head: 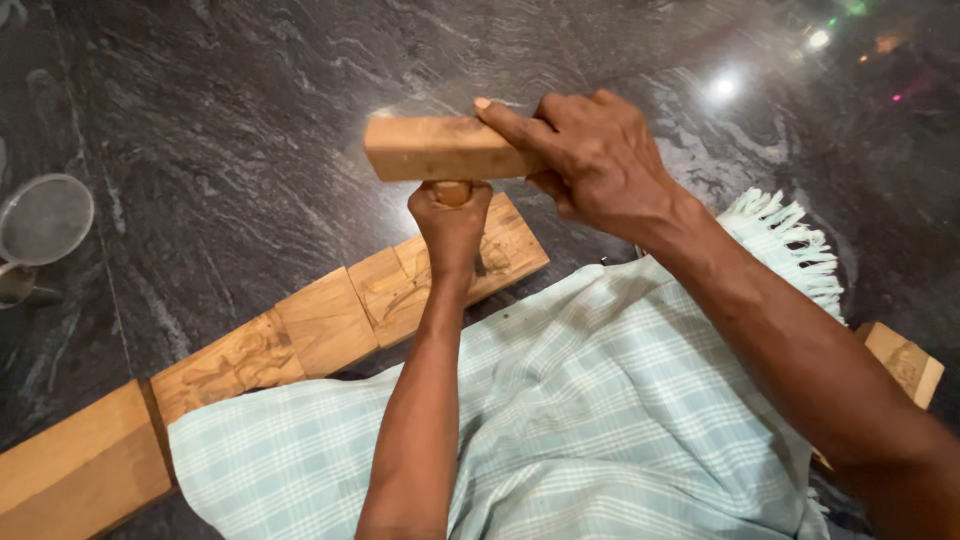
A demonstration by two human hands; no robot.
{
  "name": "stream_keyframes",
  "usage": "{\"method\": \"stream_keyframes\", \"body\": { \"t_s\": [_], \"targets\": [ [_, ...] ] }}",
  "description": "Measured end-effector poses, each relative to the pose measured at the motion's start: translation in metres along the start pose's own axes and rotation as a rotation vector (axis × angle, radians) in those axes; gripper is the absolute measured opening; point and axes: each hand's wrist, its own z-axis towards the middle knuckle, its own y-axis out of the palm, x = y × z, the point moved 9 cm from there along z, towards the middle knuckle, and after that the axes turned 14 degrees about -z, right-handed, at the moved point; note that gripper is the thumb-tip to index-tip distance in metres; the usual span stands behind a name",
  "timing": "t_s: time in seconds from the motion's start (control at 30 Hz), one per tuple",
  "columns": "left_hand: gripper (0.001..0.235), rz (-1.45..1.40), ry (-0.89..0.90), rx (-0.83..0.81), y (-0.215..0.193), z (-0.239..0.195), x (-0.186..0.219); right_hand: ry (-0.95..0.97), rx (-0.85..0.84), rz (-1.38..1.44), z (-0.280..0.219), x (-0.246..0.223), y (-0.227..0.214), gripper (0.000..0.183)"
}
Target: The person carves a design into a wooden plank using a chisel and a wooden mallet. They repeatedly strike the chisel to shape the wood, occasionally adjusting the tool and mallet position.
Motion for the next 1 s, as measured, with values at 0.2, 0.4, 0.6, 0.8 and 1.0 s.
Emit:
{"method": "stream_keyframes", "body": {
  "t_s": [0.2, 0.4, 0.6, 0.8, 1.0],
  "targets": [
    [0.007, 0.048, -0.042, -0.002, 0.002, -0.008, 0.026, 0.565, 0.033, 0.418, -0.051, 0.045, 0.014, 0.09],
    [0.013, 0.053, 0.016, 0.032, -0.01, -0.002, 0.047, 0.87, 0.053, 0.763, -0.106, 0.072, 0.045, 0.091],
    [0.019, -0.096, -0.066, 0.142, -0.007, 0.011, 0.056, 0.813, 0.189, 0.825, -0.104, 0.079, 0.038, 0.091],
    [0.026, -0.234, 0.016, 0.124, -0.016, 0.016, 0.11, 0.844, 0.198, 0.838, -0.107, 0.085, 0.039, 0.088],
    [0.037, -0.181, 0.205, 0.101, -0.023, -0.002, 0.1, 0.852, 0.201, 0.833, -0.109, 0.084, 0.04, 0.089]
  ]
}}
